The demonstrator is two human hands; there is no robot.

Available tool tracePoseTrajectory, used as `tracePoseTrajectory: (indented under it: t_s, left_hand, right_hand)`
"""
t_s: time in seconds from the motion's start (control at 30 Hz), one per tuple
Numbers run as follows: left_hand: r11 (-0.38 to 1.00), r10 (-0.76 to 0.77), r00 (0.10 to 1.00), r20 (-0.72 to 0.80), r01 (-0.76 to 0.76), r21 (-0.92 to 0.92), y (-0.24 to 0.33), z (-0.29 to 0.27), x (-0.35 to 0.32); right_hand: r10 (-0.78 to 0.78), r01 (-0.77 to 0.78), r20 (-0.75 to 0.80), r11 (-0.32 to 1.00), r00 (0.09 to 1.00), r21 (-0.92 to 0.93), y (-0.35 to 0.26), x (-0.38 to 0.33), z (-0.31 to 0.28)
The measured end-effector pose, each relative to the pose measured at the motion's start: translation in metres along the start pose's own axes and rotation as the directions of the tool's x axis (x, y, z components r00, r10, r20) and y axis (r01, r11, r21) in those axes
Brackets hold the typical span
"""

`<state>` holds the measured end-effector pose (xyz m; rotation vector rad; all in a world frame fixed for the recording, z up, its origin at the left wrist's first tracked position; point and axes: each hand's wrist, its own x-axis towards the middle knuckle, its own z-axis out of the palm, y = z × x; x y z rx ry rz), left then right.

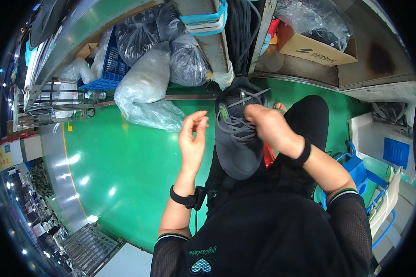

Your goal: Insert and thread laces through the eyelets of a shoe upper.

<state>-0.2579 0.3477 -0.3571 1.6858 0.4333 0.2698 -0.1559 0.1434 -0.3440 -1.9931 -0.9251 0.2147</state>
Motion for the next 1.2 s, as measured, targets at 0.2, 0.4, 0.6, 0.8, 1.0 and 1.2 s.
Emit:
tracePoseTrajectory:
  t_s: [0.2, 0.4, 0.6, 0.8, 1.0, 1.2]
  left_hand:
    - [0.981, -0.099, 0.995, 0.02, 0.094, 0.172, -0.021, -0.011, -0.007]
    - [0.906, -0.384, 0.915, 0.123, 0.349, 0.24, -0.037, -0.003, -0.006]
    - [0.86, -0.51, 0.822, 0.251, 0.485, 0.159, -0.047, -0.004, -0.001]
    - [0.855, -0.504, 0.801, 0.321, 0.516, 0.054, -0.039, 0.016, 0.008]
    - [0.853, -0.163, 0.88, 0.446, 0.352, -0.384, 0.045, 0.055, -0.005]
    - [0.682, 0.187, 0.798, 0.573, 0.314, -0.66, 0.108, 0.038, -0.06]
  right_hand:
    - [0.393, -0.386, -0.232, 0.919, 0.89, 0.077, 0.007, -0.035, -0.067]
    - [0.319, -0.626, -0.539, 0.365, 0.779, -0.689, 0.107, -0.104, -0.162]
    - [0.3, -0.489, -0.445, 0.77, 0.844, -0.409, 0.103, -0.091, -0.115]
    - [0.539, -0.513, -0.013, 0.808, 0.842, 0.289, 0.046, -0.036, -0.005]
    - [0.571, -0.357, -0.213, 0.719, 0.793, 0.597, 0.018, -0.066, -0.039]
    - [0.259, -0.05, -0.16, 0.651, 0.953, 0.757, -0.045, -0.079, -0.066]
